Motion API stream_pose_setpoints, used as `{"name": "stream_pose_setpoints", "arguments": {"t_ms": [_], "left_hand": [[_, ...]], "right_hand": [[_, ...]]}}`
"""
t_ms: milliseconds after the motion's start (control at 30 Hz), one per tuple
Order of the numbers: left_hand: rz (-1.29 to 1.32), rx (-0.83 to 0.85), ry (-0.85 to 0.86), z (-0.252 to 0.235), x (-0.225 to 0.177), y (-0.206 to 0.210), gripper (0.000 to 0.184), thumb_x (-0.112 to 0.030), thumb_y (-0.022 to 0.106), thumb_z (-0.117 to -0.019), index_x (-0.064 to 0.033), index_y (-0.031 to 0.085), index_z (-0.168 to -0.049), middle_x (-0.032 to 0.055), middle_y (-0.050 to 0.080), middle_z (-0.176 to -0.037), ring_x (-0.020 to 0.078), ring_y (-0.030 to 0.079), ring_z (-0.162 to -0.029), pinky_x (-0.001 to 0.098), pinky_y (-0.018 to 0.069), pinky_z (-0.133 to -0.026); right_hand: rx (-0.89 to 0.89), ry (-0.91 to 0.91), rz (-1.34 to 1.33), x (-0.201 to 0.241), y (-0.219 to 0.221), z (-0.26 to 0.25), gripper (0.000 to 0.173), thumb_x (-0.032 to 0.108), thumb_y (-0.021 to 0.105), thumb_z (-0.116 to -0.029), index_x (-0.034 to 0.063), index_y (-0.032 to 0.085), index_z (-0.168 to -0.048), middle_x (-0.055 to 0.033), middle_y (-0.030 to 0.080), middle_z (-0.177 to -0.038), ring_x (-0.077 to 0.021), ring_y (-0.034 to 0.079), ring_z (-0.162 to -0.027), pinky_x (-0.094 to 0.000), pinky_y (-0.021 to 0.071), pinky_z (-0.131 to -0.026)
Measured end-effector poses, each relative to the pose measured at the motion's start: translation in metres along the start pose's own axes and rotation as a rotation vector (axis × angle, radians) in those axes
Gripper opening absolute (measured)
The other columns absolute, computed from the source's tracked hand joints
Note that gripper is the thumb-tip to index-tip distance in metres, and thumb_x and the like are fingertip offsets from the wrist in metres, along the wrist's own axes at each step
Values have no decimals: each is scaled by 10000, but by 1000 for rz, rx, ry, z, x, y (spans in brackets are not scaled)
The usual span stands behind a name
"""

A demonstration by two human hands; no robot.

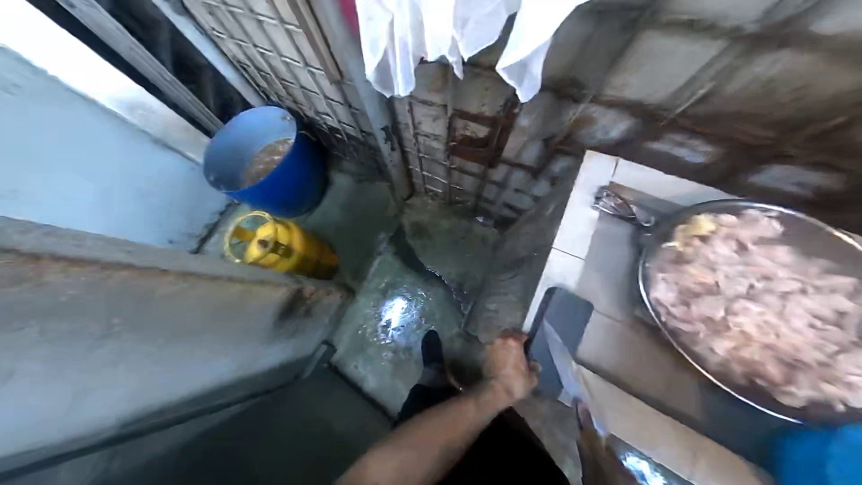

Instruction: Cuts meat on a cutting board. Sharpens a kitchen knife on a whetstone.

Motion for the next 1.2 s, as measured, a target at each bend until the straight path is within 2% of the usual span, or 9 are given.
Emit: {"name": "stream_pose_setpoints", "arguments": {"t_ms": [133,367,500,600,800,967,1067,1133,1200], "left_hand": [[-16,14,11,2,1,1,511,-278,699,-932,-142,601,-1415,111,610,-1413,275,614,-1278,500,518,-1067],[-11,-43,10,1,2,2,553,-296,701,-916,-170,591,-1444,74,619,-1418,236,611,-1286,459,500,-1099],[-76,-41,16,-4,1,1,543,-303,678,-939,-171,580,-1457,84,617,-1417,237,624,-1265,454,506,-1088],[-109,-21,9,-3,6,1,530,-330,679,-948,-171,586,-1445,85,656,-1351,241,645,-1224,464,514,-1070],[-107,-30,-11,-6,3,0,540,-348,693,-932,-190,594,-1439,79,655,-1354,237,655,-1206,468,524,-1055],[-113,-23,0,-8,4,-1,541,-333,708,-938,-170,590,-1439,98,660,-1337,253,662,-1186,474,527,-1047],[-103,-60,26,-7,6,1,508,-316,730,-932,-151,620,-1400,97,693,-1255,245,694,-1099,476,559,-992],[-105,-72,43,-7,8,1,514,-313,745,-919,-146,628,-1391,92,704,-1241,242,696,-1098,484,560,-992],[-101,-73,45,-7,7,3,531,-317,747,-918,-153,616,-1405,88,690,-1270,231,688,-1123,470,554,-1012]], "right_hand": [[-144,-103,43,55,-35,-88,532,307,435,-1097,247,360,-1620,-250,726,-1067,-467,720,-789,-640,569,-664],[108,62,-9,-16,4,25,530,356,412,-1091,283,373,-1615,-225,710,-1195,-433,729,-889,-638,577,-767],[-76,-33,-8,42,-29,-57,515,334,453,-1082,280,419,-1594,-176,751,-1005,-370,737,-755,-558,604,-672],[80,-20,44,58,-32,-96,533,431,333,-1110,375,268,-1636,-146,717,-1198,-355,735,-901,-540,590,-792],[-88,1,-35,-7,6,21,519,306,495,-1057,283,459,-1574,-190,752,-976,-375,728,-682,-572,595,-606],[-38,-35,-52,37,-21,-60,496,362,429,-1095,313,418,-1588,-163,748,-1050,-352,741,-805,-544,604,-721],[38,-28,-30,54,-31,-103,538,410,375,-1105,425,250,-1627,-131,736,-1091,-342,730,-872,-541,591,-773],[39,-17,-64,41,-21,-81,544,415,377,-1104,443,233,-1629,-134,733,-1131,-348,732,-859,-556,592,-758],[-54,-18,-77,11,-3,-32,508,413,398,-1097,388,360,-1603,-143,750,-1027,-350,732,-754,-560,602,-672]]}}
Point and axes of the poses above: each hand's wrist, its own z-axis away from the middle knuckle, its own y-axis out of the palm, x = y × z, the point moved 6 cm from there along -z, towards the middle knuckle
